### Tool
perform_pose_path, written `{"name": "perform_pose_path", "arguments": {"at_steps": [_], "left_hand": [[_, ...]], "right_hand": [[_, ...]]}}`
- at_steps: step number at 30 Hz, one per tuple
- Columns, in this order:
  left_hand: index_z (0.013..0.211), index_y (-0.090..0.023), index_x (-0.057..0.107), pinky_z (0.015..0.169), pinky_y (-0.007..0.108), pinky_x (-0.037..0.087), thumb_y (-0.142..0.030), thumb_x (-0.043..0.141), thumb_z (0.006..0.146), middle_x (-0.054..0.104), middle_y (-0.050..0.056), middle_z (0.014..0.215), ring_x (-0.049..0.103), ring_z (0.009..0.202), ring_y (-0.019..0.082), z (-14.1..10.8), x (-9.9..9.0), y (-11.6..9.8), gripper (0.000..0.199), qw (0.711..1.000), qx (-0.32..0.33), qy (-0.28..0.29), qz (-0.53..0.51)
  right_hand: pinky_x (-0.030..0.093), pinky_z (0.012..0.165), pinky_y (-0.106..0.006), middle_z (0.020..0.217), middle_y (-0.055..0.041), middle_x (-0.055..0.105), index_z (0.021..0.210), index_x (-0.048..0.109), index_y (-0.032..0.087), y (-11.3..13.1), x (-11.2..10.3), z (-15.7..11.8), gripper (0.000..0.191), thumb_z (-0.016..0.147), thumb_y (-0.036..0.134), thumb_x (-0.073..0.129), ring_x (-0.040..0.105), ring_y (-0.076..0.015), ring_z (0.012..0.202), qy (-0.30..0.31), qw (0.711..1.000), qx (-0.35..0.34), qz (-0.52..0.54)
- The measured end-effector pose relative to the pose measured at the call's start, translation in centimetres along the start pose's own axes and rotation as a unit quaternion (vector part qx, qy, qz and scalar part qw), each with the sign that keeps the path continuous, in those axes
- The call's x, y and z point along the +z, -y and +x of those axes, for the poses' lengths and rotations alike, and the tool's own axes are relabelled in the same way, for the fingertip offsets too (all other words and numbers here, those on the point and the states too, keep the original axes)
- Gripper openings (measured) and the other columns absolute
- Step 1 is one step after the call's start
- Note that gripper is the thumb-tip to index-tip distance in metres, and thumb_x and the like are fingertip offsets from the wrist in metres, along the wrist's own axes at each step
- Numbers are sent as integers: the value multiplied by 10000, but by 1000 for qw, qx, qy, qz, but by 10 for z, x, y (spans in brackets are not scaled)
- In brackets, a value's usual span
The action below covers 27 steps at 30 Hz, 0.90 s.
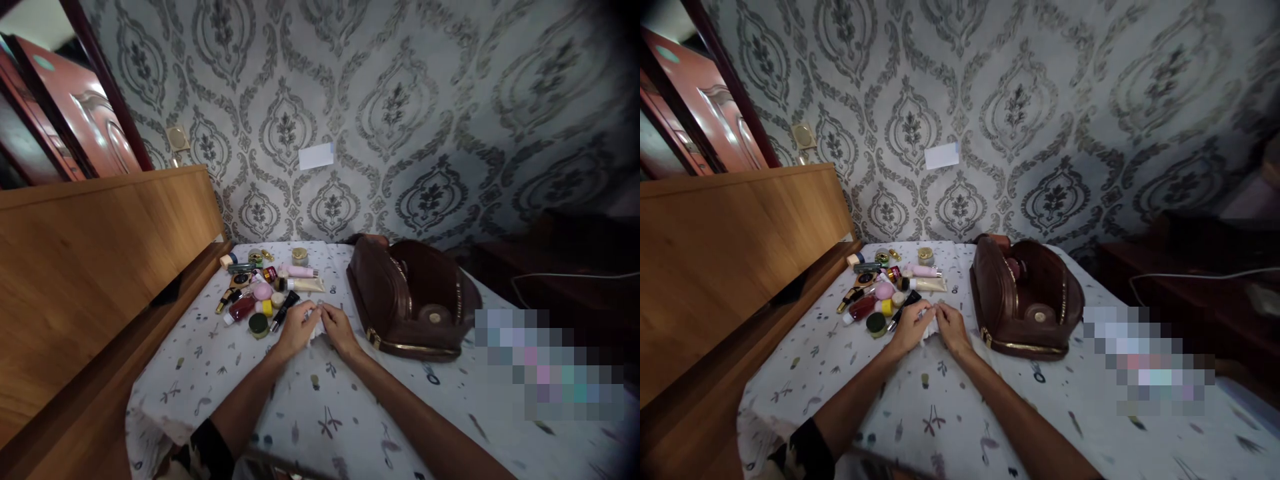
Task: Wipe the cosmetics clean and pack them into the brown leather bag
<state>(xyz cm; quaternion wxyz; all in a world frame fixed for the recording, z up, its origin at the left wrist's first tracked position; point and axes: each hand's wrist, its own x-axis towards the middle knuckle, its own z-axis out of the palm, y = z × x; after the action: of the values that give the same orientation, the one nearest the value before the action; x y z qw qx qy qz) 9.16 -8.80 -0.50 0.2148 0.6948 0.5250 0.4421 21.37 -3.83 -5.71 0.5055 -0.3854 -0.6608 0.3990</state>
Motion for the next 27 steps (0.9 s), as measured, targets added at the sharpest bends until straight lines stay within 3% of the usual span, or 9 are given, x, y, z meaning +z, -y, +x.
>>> {"name": "perform_pose_path", "arguments": {"at_steps": [4, 10, 16, 20, 27], "left_hand": [[864, -168, 639, 641, 218, 406, -277, 457, 903, 637, -4, 776, 552, 706, 134, 20, -18, -10, 216, 999, 7, -12, 47], [965, -199, 677, 800, 260, 433, -267, 492, 909, 696, 25, 866, 620, 846, 182, 79, -58, -5, 205, 981, -15, -20, 194], [1120, -187, 667, 895, 349, 438, -242, 481, 916, 723, 133, 1064, 628, 1081, 285, 143, -104, 35, 281, 924, -135, -56, 354], [1109, -134, 676, 873, 412, 468, -352, 480, 925, 696, 217, 1144, 638, 1101, 354, 172, -129, 68, 346, 881, -218, -71, 414], [1242, -46, 581, 941, 470, 440, -538, 559, 849, 585, 311, 1293, 564, 1210, 424, 189, -130, 115, 630, 848, -257, -89, 456]], "right_hand": [[355, 487, -251, 519, 20, 524, 622, 534, 205, 3, 1, -2, 394, 837, 532, 493, 463, -141, 501, 21, 999, 21, 25], [386, 466, -259, 568, -10, 587, 715, 615, 189, 6, 2, -5, 449, 849, 602, 501, 493, -138, 472, 37, 996, 52, 62], [380, 458, -257, 564, -7, 572, 702, 601, 192, 6, 3, -4, 465, 835, 626, 503, 481, -137, 470, 35, 994, 67, 79], [376, 465, -249, 564, -4, 571, 694, 605, 193, 7, 3, -4, 443, 847, 598, 508, 483, -132, 479, 35, 994, 66, 82], [372, 467, -239, 593, -12, 575, 721, 611, 200, 7, 1, -6, 426, 895, 559, 463, 488, -137, 515, 41, 995, 56, 65]]}}
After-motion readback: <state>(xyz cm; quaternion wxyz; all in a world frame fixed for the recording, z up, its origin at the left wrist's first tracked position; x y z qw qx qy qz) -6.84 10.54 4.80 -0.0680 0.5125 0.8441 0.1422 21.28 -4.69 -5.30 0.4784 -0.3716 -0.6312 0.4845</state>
